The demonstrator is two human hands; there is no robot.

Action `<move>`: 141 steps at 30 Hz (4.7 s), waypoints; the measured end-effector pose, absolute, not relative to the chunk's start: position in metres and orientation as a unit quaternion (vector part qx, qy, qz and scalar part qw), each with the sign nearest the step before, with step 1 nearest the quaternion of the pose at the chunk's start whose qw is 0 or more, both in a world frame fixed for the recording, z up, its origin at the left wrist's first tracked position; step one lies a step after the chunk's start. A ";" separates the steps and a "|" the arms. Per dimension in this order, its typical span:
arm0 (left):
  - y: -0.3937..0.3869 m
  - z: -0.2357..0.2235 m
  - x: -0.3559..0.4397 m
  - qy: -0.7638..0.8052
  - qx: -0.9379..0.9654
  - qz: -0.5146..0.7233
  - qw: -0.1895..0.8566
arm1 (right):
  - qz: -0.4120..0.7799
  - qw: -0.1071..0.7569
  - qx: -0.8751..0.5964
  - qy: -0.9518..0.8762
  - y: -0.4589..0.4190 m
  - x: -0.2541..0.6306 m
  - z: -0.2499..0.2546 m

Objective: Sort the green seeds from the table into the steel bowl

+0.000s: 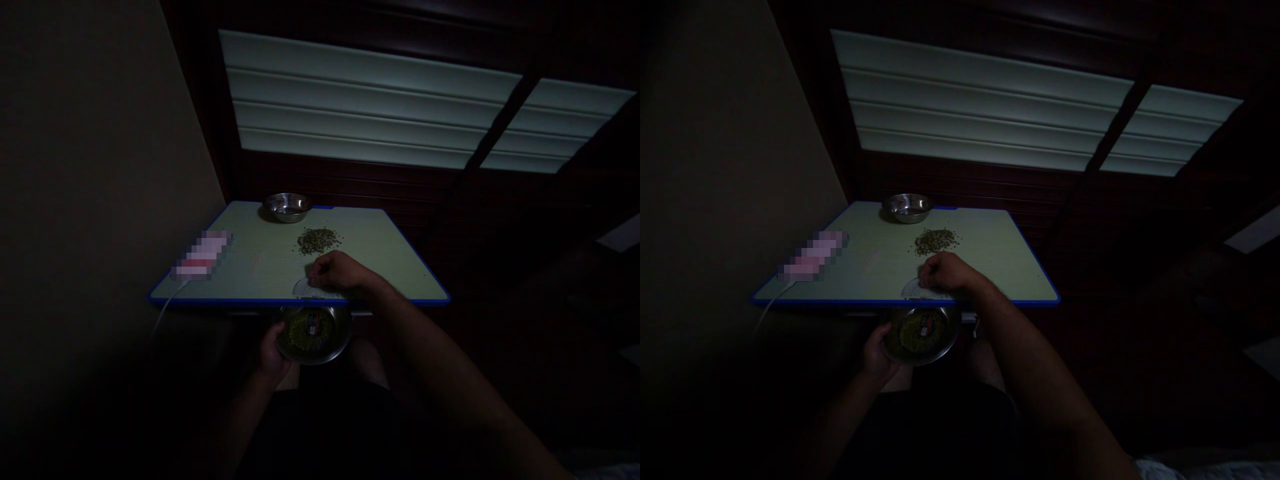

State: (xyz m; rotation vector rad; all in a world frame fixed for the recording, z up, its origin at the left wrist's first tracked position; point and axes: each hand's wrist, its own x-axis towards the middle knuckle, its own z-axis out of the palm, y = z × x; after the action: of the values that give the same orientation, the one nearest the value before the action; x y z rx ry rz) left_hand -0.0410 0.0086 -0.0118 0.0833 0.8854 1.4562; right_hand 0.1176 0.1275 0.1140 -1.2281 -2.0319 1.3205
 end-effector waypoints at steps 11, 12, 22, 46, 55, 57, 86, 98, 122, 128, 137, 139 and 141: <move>0.008 -0.012 -0.040 0.387 0.043 0.647 0.656 | 0.537 0.220 -0.426 -0.694 0.124 0.118 0.117; 0.008 -0.012 -0.040 0.387 0.041 0.646 0.656 | 0.539 0.222 -0.424 -0.693 0.124 0.119 0.117; 0.010 -0.016 -0.041 0.382 0.043 0.648 0.657 | 0.531 0.223 -0.411 -0.706 0.124 0.122 0.116; 0.009 -0.019 -0.041 0.401 0.075 0.633 0.657 | 0.282 0.503 -0.555 -0.599 0.191 0.168 0.097; 0.007 -0.017 -0.042 0.425 0.064 0.629 0.648 | 0.228 0.460 -0.569 -0.642 0.185 0.171 0.088; 0.006 -0.018 -0.044 0.430 0.065 0.623 0.651 | 0.188 0.455 -0.603 -0.627 0.184 0.172 0.089; 0.006 -0.019 -0.043 0.457 0.082 0.615 0.637 | 0.038 0.256 -0.681 -0.685 0.204 0.178 0.087; 0.006 -0.014 -0.043 0.451 0.063 0.610 0.649 | 0.050 0.296 -0.646 -0.702 0.205 0.182 0.078; 0.006 -0.018 -0.045 0.461 0.063 0.610 0.641 | 0.151 0.385 -0.620 -0.667 0.183 0.173 0.088; 0.006 -0.018 -0.045 0.459 0.062 0.606 0.647 | 0.123 0.362 -0.681 -0.625 0.181 0.184 0.096; 0.005 -0.019 -0.046 0.455 0.067 0.597 0.657 | 0.164 0.324 -0.686 -0.630 0.178 0.190 0.098; 0.006 -0.020 -0.046 0.457 0.066 0.597 0.656 | 0.165 0.323 -0.681 -0.637 0.179 0.190 0.097; 0.006 -0.020 -0.045 0.458 0.070 0.598 0.654 | 0.168 0.320 -0.677 -0.641 0.180 0.190 0.096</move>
State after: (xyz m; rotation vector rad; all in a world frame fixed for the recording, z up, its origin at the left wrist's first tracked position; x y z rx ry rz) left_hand -0.0452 0.0056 -0.0203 0.1578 1.0385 1.3562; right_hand 0.1905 0.1798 0.0959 -1.7789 -1.6855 0.4409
